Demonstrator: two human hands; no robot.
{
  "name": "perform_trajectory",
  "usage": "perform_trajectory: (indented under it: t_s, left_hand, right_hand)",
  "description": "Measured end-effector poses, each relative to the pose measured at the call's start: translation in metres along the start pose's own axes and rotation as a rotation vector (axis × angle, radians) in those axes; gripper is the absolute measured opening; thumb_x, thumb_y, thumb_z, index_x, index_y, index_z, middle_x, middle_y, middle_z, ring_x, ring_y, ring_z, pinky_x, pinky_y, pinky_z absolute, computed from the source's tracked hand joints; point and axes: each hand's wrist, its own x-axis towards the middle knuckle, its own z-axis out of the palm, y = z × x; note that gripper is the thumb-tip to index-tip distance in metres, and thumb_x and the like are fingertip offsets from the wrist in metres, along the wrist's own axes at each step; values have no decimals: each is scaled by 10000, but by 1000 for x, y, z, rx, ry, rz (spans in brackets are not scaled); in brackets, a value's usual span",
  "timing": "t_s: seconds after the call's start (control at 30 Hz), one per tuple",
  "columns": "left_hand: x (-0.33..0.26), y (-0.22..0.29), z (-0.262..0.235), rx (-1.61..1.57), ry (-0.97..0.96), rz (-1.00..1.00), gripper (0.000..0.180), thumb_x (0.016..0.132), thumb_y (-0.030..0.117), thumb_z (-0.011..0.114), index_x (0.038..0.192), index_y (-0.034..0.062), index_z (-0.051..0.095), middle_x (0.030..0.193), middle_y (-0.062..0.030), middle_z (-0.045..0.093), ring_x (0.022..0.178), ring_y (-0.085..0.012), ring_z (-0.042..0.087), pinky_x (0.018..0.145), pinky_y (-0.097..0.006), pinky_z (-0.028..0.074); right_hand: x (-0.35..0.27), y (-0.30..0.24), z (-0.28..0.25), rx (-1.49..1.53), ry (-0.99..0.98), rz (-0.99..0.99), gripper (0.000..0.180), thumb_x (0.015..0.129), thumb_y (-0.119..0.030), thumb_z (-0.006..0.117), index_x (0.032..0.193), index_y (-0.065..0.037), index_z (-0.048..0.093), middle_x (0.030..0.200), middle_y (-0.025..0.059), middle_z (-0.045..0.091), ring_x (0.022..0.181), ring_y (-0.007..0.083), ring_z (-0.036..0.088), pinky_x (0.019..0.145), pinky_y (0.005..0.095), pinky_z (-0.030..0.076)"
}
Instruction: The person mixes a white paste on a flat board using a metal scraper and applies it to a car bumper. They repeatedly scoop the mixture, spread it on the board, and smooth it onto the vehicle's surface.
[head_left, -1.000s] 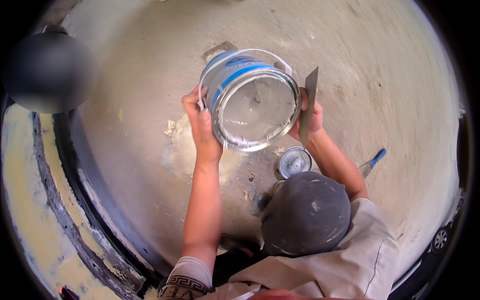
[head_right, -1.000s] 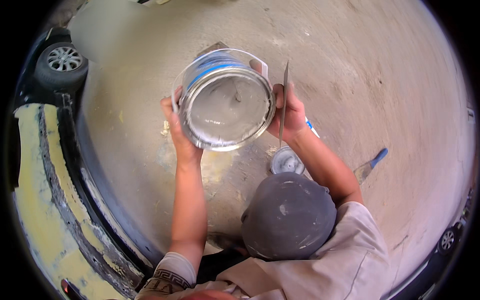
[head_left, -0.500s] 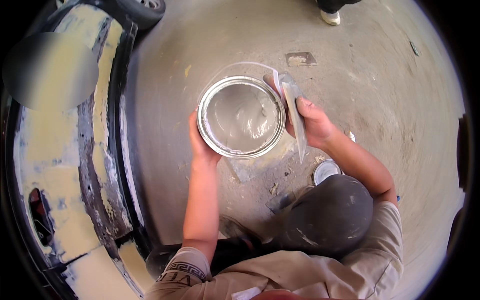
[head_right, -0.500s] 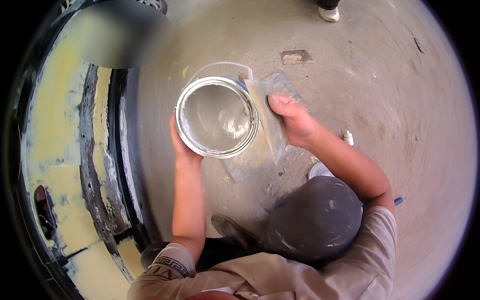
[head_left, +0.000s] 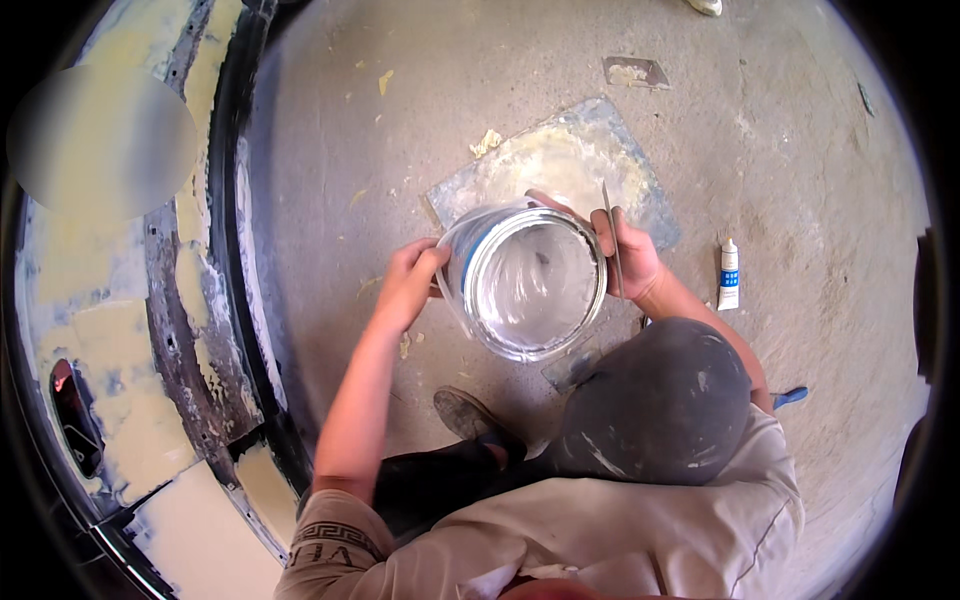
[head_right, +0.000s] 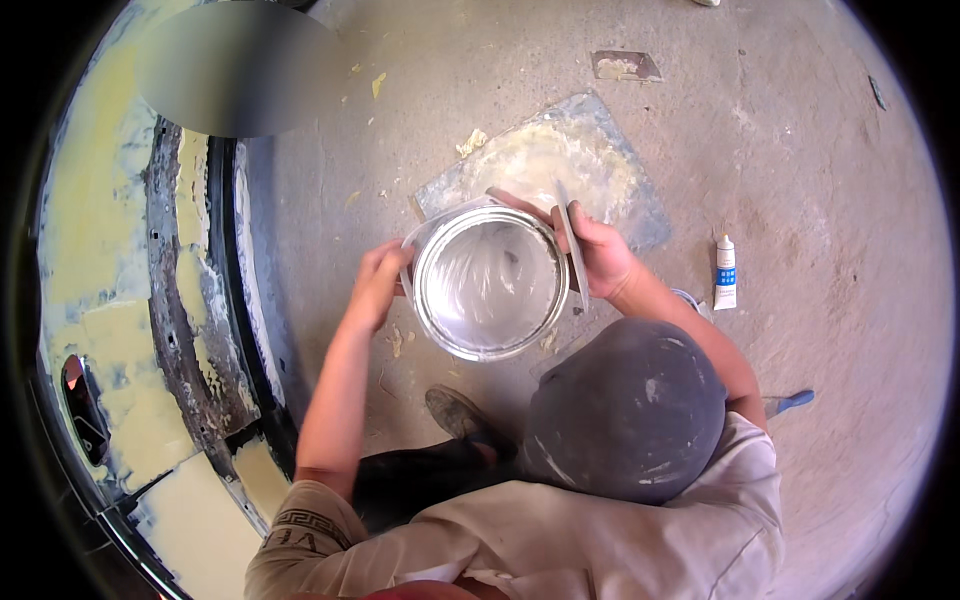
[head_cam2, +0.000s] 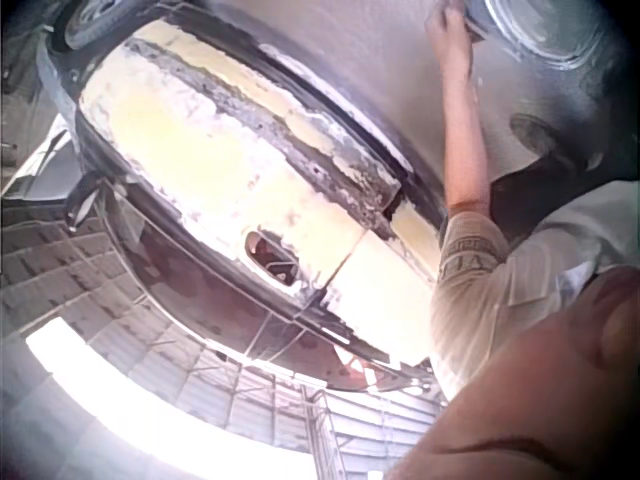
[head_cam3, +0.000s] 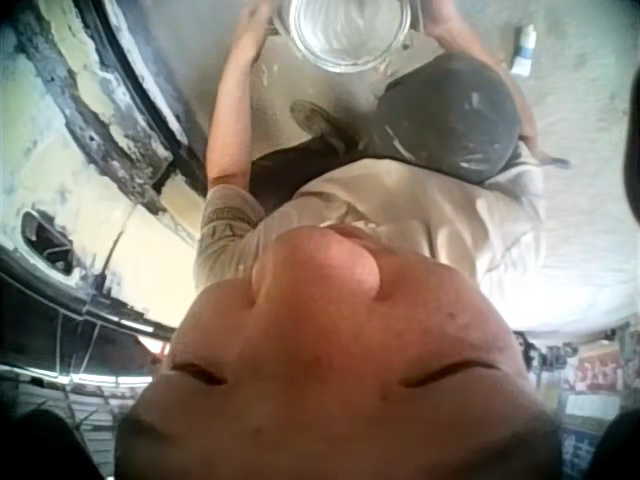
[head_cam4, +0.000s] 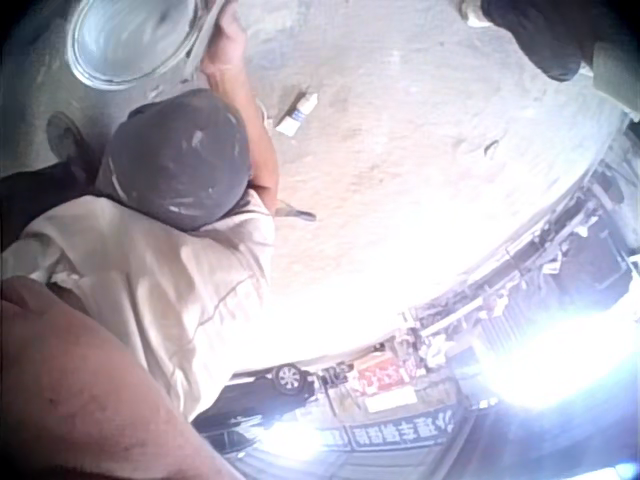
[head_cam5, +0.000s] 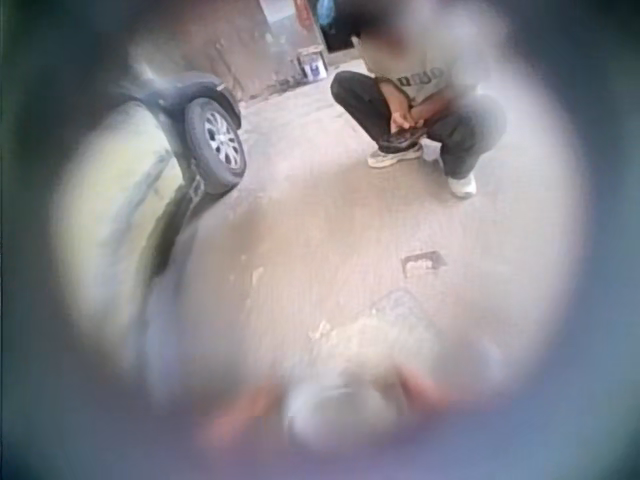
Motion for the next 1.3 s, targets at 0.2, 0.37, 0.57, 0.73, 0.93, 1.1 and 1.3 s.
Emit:
perform_trajectory:
  t_s: [0.2,0.37,0.57,0.73,0.93,1.1,1.3]
  left_hand:
    - [15,-6,-42,194,-526,-14,345,820,158,569,1109,-31,551,909,-120,656,768,-190,645,670,-307,527]
    - [7,-31,-40,224,-594,-235,497,731,51,555,1207,-7,425,925,-154,619,797,-210,635,703,-296,494]
    - [-19,-95,-28,-200,-373,-453,350,704,47,537,1045,-11,483,911,-115,561,817,-212,591,714,-307,516]
    - [-27,-105,-20,-136,-119,-385,387,706,77,542,1066,-16,437,953,-143,552,789,-237,596,709,-388,549]
    - [-4,-113,-44,-158,181,-206,485,678,40,566,1126,-25,392,964,-148,541,755,-205,581,666,-363,551]
    - [8,-73,-59,-45,328,-78,503,651,-7,582,1132,-40,440,724,-1,542,625,-101,541,570,-241,442]
    - [27,-54,-76,315,482,89,500,561,16,639,1032,-84,505,795,-118,608,673,-184,581,604,-287,464]
  right_hand:
    - [0,15,3,63,-3,98,459,962,-478,483,715,-113,609,1567,224,126,1421,362,248,1088,481,360]
    - [-6,30,7,93,76,219,433,966,-467,469,979,-42,550,1560,191,199,1425,341,240,1137,440,265]
    - [-15,54,-14,286,194,269,711,990,-472,396,1483,16,239,1533,142,303,1407,247,299,1156,379,233]
    - [-30,32,-30,-26,443,-3,665,1013,-444,325,1482,10,202,1533,182,270,1420,289,260,1179,410,168]
    - [-70,18,-41,-74,567,-108,616,1023,-419,321,1448,20,250,1499,208,313,1393,340,285,1169,434,191]
    - [-78,25,-44,-85,728,-21,556,1006,-412,436,1357,18,407,1346,169,505,1200,271,505,1032,390,390]
    - [-80,32,-37,-360,1043,73,426,980,-344,553,1228,2,569,1112,67,639,993,157,580,870,317,450]
